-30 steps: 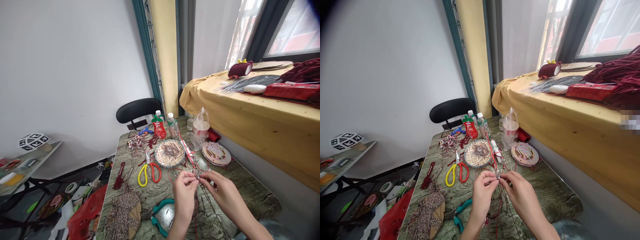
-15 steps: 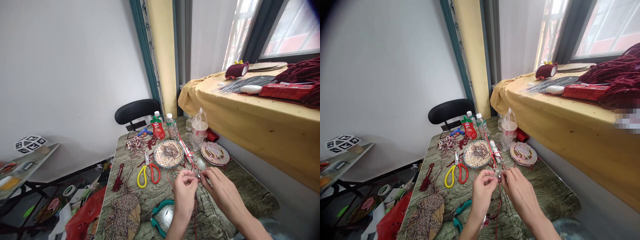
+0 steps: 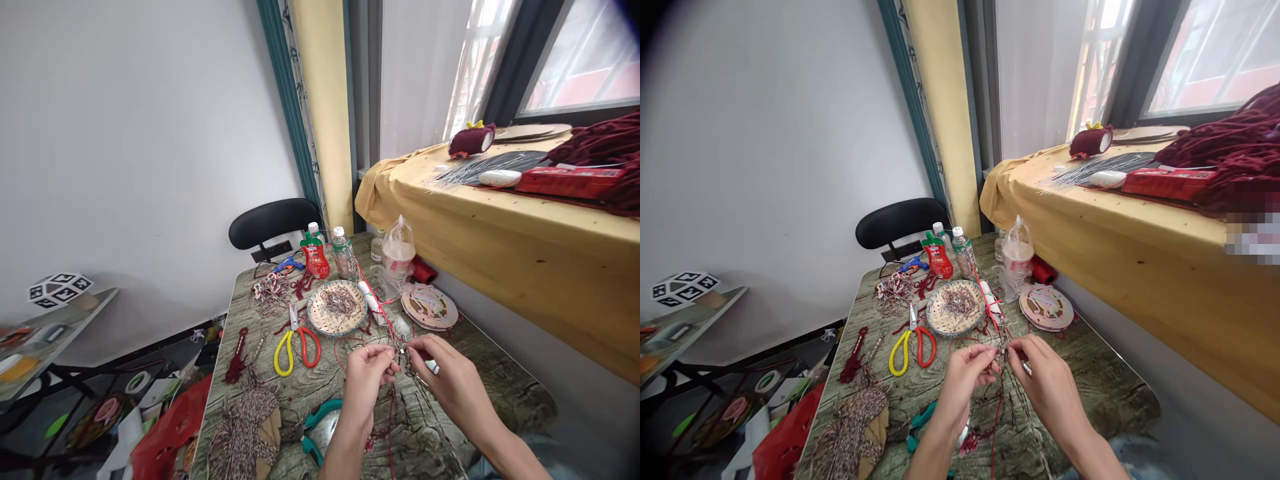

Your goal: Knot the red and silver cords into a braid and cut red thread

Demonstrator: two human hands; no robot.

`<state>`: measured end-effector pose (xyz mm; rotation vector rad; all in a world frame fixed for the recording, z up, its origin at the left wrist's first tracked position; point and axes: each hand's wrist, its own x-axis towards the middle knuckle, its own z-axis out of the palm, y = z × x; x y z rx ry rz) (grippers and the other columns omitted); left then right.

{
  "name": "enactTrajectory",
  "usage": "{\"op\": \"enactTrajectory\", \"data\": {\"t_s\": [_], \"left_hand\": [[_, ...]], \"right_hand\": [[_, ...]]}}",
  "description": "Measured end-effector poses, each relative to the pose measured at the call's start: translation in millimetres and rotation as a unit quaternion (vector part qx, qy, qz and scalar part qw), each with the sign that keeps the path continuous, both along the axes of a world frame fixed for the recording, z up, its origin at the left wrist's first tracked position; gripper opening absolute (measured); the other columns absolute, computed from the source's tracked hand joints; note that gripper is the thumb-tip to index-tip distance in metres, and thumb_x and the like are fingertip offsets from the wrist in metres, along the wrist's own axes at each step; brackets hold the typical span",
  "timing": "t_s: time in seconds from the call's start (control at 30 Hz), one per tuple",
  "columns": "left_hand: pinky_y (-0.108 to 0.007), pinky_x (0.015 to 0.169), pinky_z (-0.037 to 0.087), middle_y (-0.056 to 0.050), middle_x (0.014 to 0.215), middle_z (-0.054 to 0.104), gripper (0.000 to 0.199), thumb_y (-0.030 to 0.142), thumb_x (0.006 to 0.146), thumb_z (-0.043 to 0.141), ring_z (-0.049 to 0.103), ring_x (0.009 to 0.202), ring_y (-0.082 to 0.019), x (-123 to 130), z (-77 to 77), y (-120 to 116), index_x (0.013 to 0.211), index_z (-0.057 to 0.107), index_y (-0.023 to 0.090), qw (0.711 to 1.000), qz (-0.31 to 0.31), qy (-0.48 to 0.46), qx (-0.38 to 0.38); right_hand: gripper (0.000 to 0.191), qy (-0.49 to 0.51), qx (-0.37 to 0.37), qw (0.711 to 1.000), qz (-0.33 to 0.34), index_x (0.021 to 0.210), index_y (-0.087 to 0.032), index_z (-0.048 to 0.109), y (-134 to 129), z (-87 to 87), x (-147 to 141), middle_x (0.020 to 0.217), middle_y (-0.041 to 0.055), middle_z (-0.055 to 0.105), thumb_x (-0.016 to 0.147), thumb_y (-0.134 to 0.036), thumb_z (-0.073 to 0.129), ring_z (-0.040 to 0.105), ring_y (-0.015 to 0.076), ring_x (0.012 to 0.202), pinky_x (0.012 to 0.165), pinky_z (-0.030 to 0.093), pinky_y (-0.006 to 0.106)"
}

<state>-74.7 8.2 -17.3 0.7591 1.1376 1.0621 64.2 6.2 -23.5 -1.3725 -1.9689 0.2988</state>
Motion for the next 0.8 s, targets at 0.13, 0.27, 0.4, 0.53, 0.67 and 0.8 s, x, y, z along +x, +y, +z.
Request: {"op": "enactTrajectory", "data": {"t_s": [0.13, 0.27, 0.4, 0.53, 0.67, 0.8], "left_hand": [[-0.019, 0.047, 0.039, 0.002, 0.048, 0.052, 0.020, 0.027, 0.061, 0.063, 0.044, 0.046, -0.007, 1, -2.6, 2, 0.069, 0.063, 0.009, 1.000, -0.002, -0.003, -0.011], [-0.019, 0.047, 0.038, -0.003, 0.052, 0.059, 0.019, 0.027, 0.061, 0.062, 0.050, 0.051, -0.010, -1, -1.9, 2, 0.068, 0.064, 0.009, 1.000, -0.002, 0.025, -0.004], [-0.020, 0.049, 0.039, -0.006, 0.058, 0.063, 0.017, 0.025, 0.061, 0.059, 0.056, 0.059, -0.014, -2, 1.2, 3, 0.067, 0.066, 0.010, 0.997, -0.001, 0.072, 0.011], [-0.023, 0.055, 0.041, -0.006, 0.062, 0.065, 0.015, 0.020, 0.060, 0.056, 0.056, 0.061, -0.015, -2, 2.9, 6, 0.063, 0.066, 0.011, 0.987, 0.000, 0.152, 0.058], [-0.025, 0.059, 0.042, -0.004, 0.060, 0.065, 0.014, 0.018, 0.059, 0.054, 0.055, 0.059, -0.015, -3, 4.7, 7, 0.060, 0.067, 0.012, 0.960, -0.009, 0.253, 0.122], [-0.024, 0.059, 0.041, -0.003, 0.058, 0.063, 0.014, 0.018, 0.060, 0.052, 0.053, 0.056, -0.013, -4, 6.1, 7, 0.059, 0.065, 0.013, 0.951, -0.026, 0.276, 0.137]], "right_hand": [[0.015, 0.020, -0.051, 0.998, 0.006, 0.079, -0.021, 0.053, -3, 2.1, -1, 0.076, 0.0015, 0.058, 0.083, -0.029, 0.040, 0.055, 0.0136, 0.067, 0.062, 0.043, 0.024], [0.018, 0.025, -0.068, 0.994, -0.079, 0.085, -0.022, 0.052, -8, 4.2, -1, 0.079, 0.0012, 0.060, 0.082, -0.035, 0.040, 0.056, 0.0130, 0.063, 0.057, 0.044, 0.023], [0.021, 0.034, -0.074, 0.992, -0.095, 0.089, -0.022, 0.049, -13, 4.3, -7, 0.078, 0.0008, 0.062, 0.079, -0.039, 0.044, 0.058, 0.0126, 0.063, 0.058, 0.045, 0.022], [0.020, -0.049, -0.047, 0.992, -0.102, 0.087, -0.021, 0.051, -15, 3.6, -18, 0.079, 0.0019, 0.062, 0.077, -0.037, 0.044, 0.059, 0.0149, 0.067, 0.055, 0.044, 0.023], [0.016, -0.108, -0.008, 0.985, -0.131, 0.080, -0.021, 0.052, -14, 5.5, -22, 0.079, 0.0018, 0.060, 0.076, -0.034, 0.043, 0.058, 0.0171, 0.069, 0.051, 0.041, 0.024], [0.014, -0.011, -0.102, 0.989, -0.104, 0.073, -0.021, 0.055, -11, 10.6, -21, 0.070, -0.0011, 0.061, 0.074, -0.032, 0.047, 0.057, 0.0141, 0.060, 0.055, 0.040, 0.023]]}}
